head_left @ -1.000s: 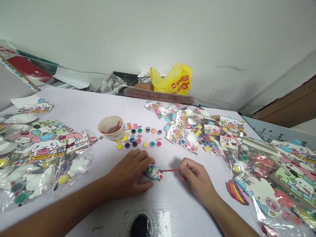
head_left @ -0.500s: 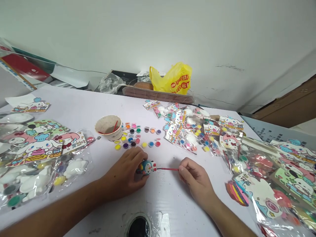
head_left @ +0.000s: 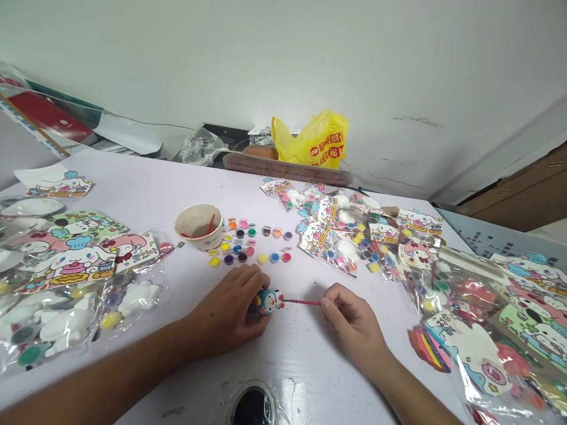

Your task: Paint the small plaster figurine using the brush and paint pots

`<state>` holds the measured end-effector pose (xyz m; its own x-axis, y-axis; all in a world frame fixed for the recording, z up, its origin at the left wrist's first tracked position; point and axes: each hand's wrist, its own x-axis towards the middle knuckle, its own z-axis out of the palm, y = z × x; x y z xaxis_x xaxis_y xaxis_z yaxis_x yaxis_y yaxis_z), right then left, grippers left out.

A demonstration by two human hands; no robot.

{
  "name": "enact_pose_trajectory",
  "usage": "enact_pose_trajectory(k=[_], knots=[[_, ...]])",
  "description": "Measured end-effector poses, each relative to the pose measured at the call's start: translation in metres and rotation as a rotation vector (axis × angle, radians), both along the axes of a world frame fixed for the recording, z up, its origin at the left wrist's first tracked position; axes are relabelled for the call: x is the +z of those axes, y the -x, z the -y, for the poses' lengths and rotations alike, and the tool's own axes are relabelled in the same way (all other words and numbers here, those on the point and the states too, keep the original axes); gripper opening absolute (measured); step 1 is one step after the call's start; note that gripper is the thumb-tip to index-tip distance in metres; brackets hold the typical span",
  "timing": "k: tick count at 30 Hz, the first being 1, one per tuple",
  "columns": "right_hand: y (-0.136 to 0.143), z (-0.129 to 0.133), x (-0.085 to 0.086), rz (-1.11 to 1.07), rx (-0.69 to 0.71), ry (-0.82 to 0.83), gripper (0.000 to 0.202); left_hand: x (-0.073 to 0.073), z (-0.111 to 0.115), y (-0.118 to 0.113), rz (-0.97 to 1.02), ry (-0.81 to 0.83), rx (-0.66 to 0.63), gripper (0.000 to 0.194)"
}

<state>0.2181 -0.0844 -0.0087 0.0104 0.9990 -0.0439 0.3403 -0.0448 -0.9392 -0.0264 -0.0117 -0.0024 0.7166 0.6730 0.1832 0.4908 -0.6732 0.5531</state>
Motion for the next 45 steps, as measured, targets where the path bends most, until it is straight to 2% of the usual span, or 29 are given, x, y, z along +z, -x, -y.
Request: enact_pose_trajectory(k=[18, 33, 45], knots=[[0.0018, 0.0005, 0.0031, 0.044, 0.049, -0.004, 0.036, 0.0027, 0.0000, -0.0003, -0.055, 0.019, -0.010, 0.021], [0.0029, -0.0009, 0.0039, 0.101, 0.015, -0.011, 0.031, 0.0015, 0.0001, -0.0002, -0.054, 0.041, -0.010, 0.024], [-0.0001, -0.0002, 0.0016, 0.066, -0.008, 0.010, 0.031, 0.0009, 0.0004, 0.0001, -0.063, 0.045, -0.012, 0.022]])
